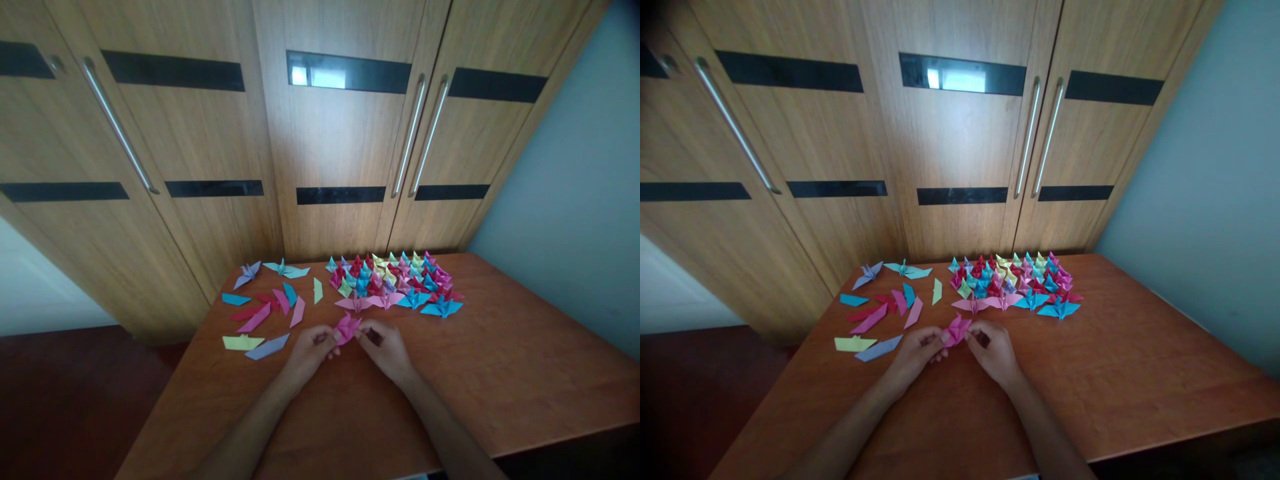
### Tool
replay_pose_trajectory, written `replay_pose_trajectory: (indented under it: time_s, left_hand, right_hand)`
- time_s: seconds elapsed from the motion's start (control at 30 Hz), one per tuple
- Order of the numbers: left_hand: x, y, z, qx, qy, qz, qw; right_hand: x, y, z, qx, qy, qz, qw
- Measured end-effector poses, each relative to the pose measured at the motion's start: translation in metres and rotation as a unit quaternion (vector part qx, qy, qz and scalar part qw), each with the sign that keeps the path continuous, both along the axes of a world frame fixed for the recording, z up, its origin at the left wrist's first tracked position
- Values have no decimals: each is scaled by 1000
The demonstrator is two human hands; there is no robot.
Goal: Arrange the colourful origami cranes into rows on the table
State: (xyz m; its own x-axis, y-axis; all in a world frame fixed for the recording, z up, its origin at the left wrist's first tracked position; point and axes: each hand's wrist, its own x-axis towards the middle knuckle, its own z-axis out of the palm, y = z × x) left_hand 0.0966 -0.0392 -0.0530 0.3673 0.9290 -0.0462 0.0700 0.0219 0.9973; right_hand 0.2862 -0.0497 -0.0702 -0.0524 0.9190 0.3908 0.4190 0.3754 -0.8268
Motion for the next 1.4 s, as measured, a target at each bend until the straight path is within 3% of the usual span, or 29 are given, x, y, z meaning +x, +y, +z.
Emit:
replay_pose_trajectory:
  time_s: [0.17,0.3,0.47,0.6,0.73,0.87,1.4]
  left_hand:
    - [-1,1,-2,-6,4,-19,1000]
    - [-2,0,-2,0,-2,-29,1000]
    - [-1,-2,0,-7,-4,-33,999]
    - [-1,-1,-2,-7,-8,-37,999]
    - [-2,0,-4,-2,-8,-40,999]
    - [-3,1,-5,-2,-8,-43,999]
    - [-3,0,-5,10,0,-56,998]
  right_hand:
    - [15,-3,1,19,19,-74,997]
    - [43,-15,3,29,-43,-176,983]
    - [85,-22,4,15,-162,-278,947]
    - [100,-17,2,-23,-276,-333,901]
    - [100,-9,0,-51,-355,-353,864]
    - [97,-3,0,-68,-385,-364,845]
    - [97,-4,1,-104,-371,-373,844]
